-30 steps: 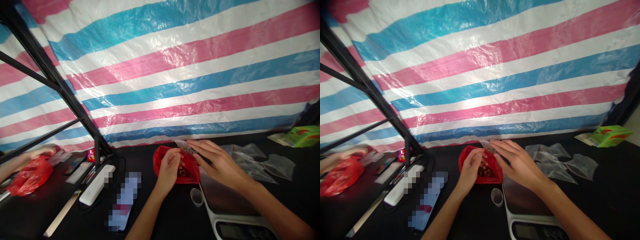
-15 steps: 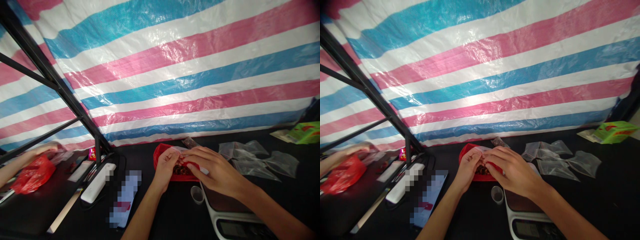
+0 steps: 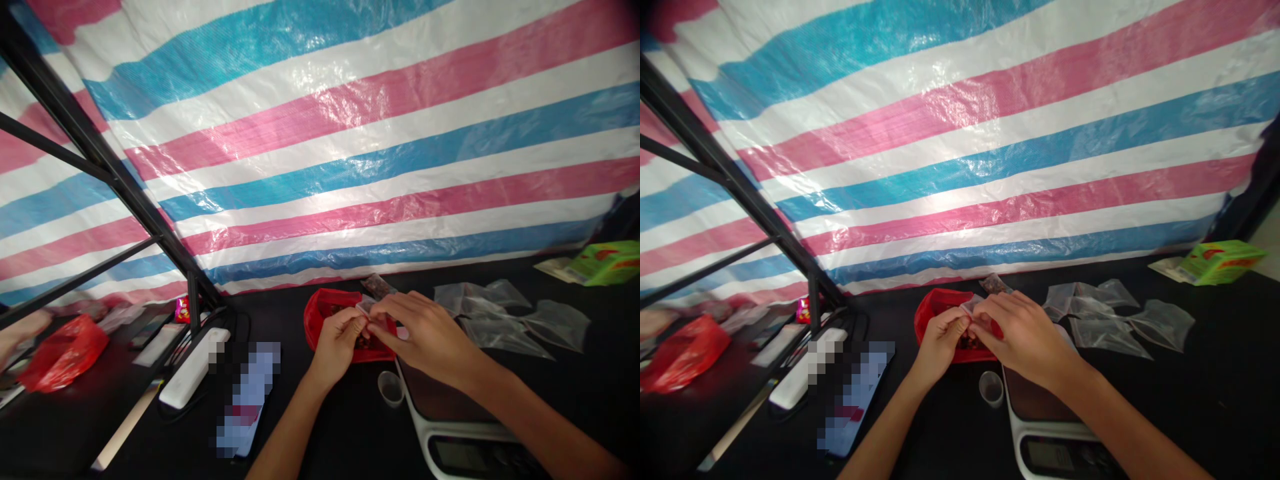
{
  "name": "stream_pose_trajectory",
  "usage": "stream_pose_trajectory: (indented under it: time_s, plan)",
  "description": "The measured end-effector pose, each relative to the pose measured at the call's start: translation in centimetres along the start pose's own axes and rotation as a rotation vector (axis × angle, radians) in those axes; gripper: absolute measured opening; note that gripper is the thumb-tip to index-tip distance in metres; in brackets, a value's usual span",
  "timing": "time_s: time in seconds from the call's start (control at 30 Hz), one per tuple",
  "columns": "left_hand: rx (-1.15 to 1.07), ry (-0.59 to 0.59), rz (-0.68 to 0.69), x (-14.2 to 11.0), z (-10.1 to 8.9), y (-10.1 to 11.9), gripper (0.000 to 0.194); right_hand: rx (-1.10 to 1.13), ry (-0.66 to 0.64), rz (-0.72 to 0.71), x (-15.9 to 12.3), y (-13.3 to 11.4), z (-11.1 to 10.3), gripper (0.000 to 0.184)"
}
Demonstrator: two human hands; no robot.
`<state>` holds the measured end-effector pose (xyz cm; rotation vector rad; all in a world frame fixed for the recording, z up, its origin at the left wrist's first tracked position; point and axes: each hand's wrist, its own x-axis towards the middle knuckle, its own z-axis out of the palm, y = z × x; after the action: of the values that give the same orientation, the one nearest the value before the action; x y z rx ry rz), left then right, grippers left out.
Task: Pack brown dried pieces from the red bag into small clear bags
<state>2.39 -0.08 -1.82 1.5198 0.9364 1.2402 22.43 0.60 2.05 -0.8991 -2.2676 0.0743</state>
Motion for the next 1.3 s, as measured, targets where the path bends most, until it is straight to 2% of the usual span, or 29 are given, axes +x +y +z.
stream_pose_trajectory:
  time_s: [0.2, 0.43, 0.57, 0.7, 0.77, 0.87, 0.97, 1.03, 1.13, 1.2, 1.3]
  plan:
    - [0.022, -0.019, -0.029, -0.2, 0.0, -0.5, 0.036, 0.003, -0.014, 0.038, -0.1, -0.1, 0.2, 0.008]
    - [0.133, 0.017, 0.065, -0.4, 0.8, 0.6, 0.035, -0.001, 0.023, 0.069, 0.0, -0.8, 0.3, 0.01]
    - [0.181, 0.048, 0.078, -0.6, 1.3, 0.9, 0.031, -0.072, 0.146, 0.058, 0.0, -1.0, 0.6, 0.016]
    - [0.016, 0.056, 0.095, -0.5, 1.4, 0.5, 0.033, -0.128, 0.303, 0.083, -0.1, -0.9, 0.8, 0.018]
    - [-0.067, 0.097, 0.083, -0.3, 1.3, 0.3, 0.035, -0.103, 0.282, 0.067, -0.1, -0.8, 0.7, 0.015]
    - [-0.153, 0.233, 0.034, 0.2, 0.9, 0.2, 0.038, -0.067, 0.235, 0.078, -0.1, -0.6, 0.5, 0.013]
    - [-0.296, 0.322, -0.021, 0.7, 0.3, 0.6, 0.037, -0.049, 0.206, 0.193, 0.0, -0.3, 0.3, 0.027]
    - [-0.407, 0.326, -0.037, 0.9, 0.1, 1.1, 0.038, 0.034, 0.145, 0.264, 0.0, -0.1, 0.3, 0.036]
    - [-0.5, 0.31, -0.041, 1.0, -0.1, 1.8, 0.036, 0.274, 0.048, 0.295, 0.1, 0.1, 0.3, 0.043]
    - [-0.52, 0.289, -0.065, 1.0, -0.2, 1.9, 0.034, 0.407, 0.033, 0.288, 0.1, 0.1, 0.5, 0.045]
    - [-0.495, 0.241, -0.103, 1.0, -0.2, 1.5, 0.038, 0.49, 0.055, 0.277, 0.0, 0.3, 0.8, 0.045]
